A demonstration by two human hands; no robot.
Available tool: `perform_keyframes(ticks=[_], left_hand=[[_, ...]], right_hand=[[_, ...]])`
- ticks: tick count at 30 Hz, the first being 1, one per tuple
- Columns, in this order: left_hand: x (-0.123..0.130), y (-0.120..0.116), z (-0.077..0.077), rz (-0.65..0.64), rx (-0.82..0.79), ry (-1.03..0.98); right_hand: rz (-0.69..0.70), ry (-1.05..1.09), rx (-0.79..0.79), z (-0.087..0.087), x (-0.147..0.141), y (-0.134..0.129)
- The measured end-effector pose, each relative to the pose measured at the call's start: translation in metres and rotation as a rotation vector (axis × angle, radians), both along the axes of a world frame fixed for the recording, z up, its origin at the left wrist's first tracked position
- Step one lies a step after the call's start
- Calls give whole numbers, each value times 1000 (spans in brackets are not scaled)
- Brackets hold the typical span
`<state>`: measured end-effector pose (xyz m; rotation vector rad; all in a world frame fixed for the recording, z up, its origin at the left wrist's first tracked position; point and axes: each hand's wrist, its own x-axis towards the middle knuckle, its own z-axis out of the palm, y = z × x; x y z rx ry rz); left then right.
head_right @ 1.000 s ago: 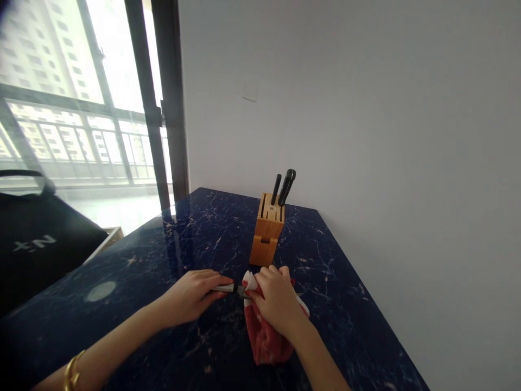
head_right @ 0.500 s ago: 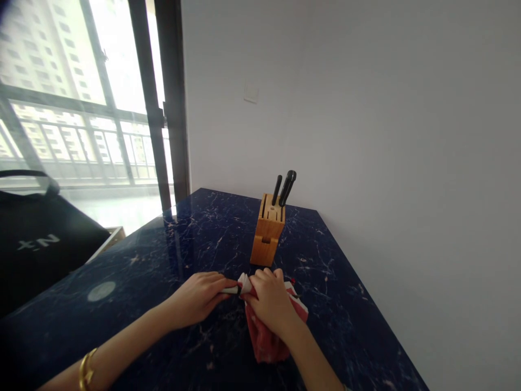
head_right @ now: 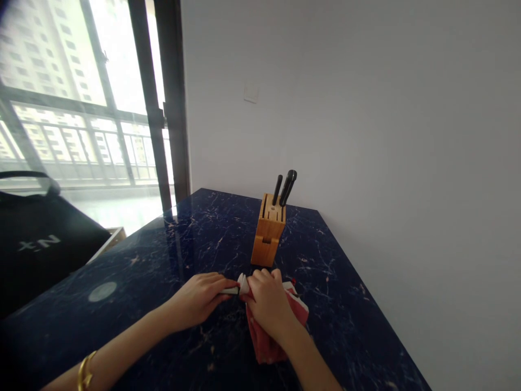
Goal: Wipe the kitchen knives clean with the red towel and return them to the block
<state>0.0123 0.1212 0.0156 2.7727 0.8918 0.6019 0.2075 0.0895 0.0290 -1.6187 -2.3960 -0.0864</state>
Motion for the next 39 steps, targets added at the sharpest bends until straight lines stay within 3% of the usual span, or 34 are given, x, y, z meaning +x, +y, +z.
perform_keyframes(ticks=[8,14,20,28,34,39], left_hand=[[1,0,-3,-8,-4,15],[0,1,-3,-4,5,41],[4,-3,-3,-18,28,50],[1,0,-3,-12,17,14],[0,-1,-2,-17,25,66],[1,2,-2,-13,5,46]], right_hand=[[-4,23,-50,-1,9,2],[72,67,-93,1,3,-6],[19,-39,-32,1,-2,-5],[-29,113,8,-2,9,1],[39,66,12,-3,-1,-1],[-40,86,5,-5,7,4]])
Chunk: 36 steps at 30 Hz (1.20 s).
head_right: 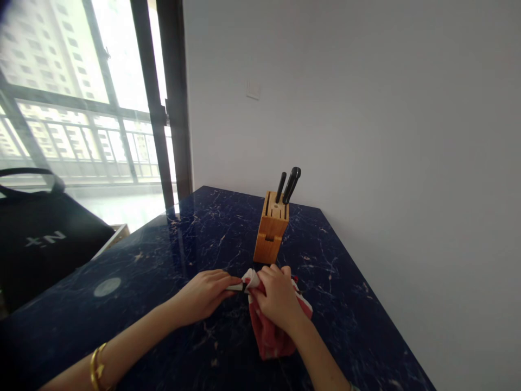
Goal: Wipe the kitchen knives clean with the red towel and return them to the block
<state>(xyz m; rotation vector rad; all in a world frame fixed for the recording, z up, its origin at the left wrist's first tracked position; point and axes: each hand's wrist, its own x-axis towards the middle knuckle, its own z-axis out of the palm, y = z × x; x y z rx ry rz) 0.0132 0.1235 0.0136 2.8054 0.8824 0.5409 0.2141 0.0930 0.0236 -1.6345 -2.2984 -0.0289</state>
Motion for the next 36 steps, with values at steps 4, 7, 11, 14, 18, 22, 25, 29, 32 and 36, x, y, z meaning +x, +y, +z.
perform_keyframes(ticks=[4,7,11,14,18,22,25,29,32,36], left_hand=[[1,1,-2,11,-6,-19],[0,0,-3,5,4,1],[0,0,-5,5,3,5],[2,3,-9,13,-7,-5],[2,6,-14,25,-32,-25],[1,8,-16,33,-50,-46],[1,13,-17,38,-61,-61],[7,22,-19,59,-63,-69],[10,26,-19,76,-47,-71],[11,25,-15,70,-28,-66]], right_hand=[[-25,41,21,-1,3,1],[52,19,11,-1,-3,0],[67,-14,16,-4,-2,2],[12,-25,8,-6,5,6],[6,-52,-6,-7,4,8],[49,-110,-5,-5,-5,9],[33,-144,10,-6,-7,13],[-3,-186,50,-7,-5,21],[-22,-194,89,-7,-5,23],[-37,-175,109,-8,-6,22]])
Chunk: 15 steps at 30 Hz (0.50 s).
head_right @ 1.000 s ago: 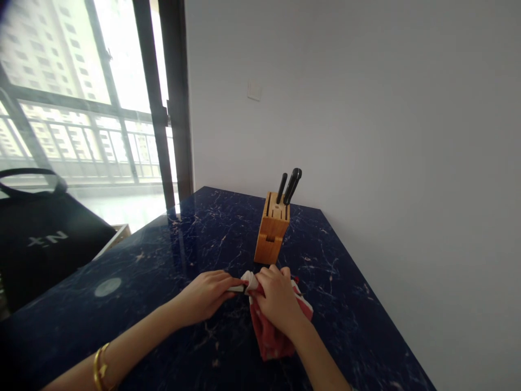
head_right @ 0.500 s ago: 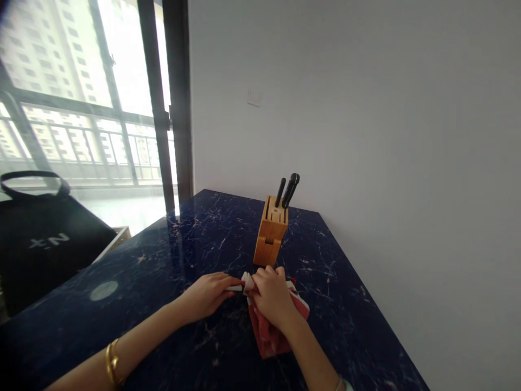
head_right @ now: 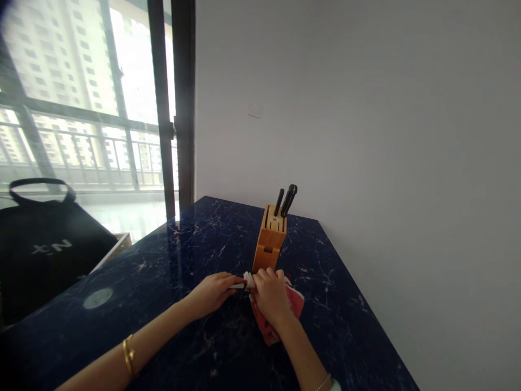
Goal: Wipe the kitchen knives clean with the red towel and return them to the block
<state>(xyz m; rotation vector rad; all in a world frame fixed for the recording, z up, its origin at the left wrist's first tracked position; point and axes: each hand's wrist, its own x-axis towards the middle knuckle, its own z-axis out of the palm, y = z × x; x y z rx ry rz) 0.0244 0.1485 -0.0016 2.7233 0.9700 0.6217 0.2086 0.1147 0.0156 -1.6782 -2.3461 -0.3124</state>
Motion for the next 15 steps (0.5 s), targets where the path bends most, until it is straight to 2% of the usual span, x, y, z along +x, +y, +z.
perform_keyframes(ticks=[15], left_hand=[[-4,-4,1,-7,-20,0]], right_hand=[[5,38,1,3,-6,-8]])
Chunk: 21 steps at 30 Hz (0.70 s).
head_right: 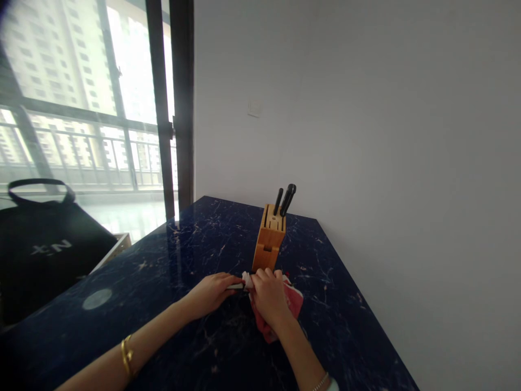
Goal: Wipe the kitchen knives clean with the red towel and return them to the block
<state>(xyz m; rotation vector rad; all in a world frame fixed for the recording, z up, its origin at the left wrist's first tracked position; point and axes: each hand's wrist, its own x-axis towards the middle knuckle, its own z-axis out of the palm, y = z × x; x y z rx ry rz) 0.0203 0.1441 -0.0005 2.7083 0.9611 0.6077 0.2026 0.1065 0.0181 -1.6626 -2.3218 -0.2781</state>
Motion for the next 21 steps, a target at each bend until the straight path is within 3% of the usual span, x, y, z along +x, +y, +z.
perform_keyframes(ticks=[15,21], left_hand=[[3,0,0,3,28,1],[0,4,-1,28,43,-22]], right_hand=[[45,-69,-24,-4,6,7],[-44,-1,34,0,16,11]])
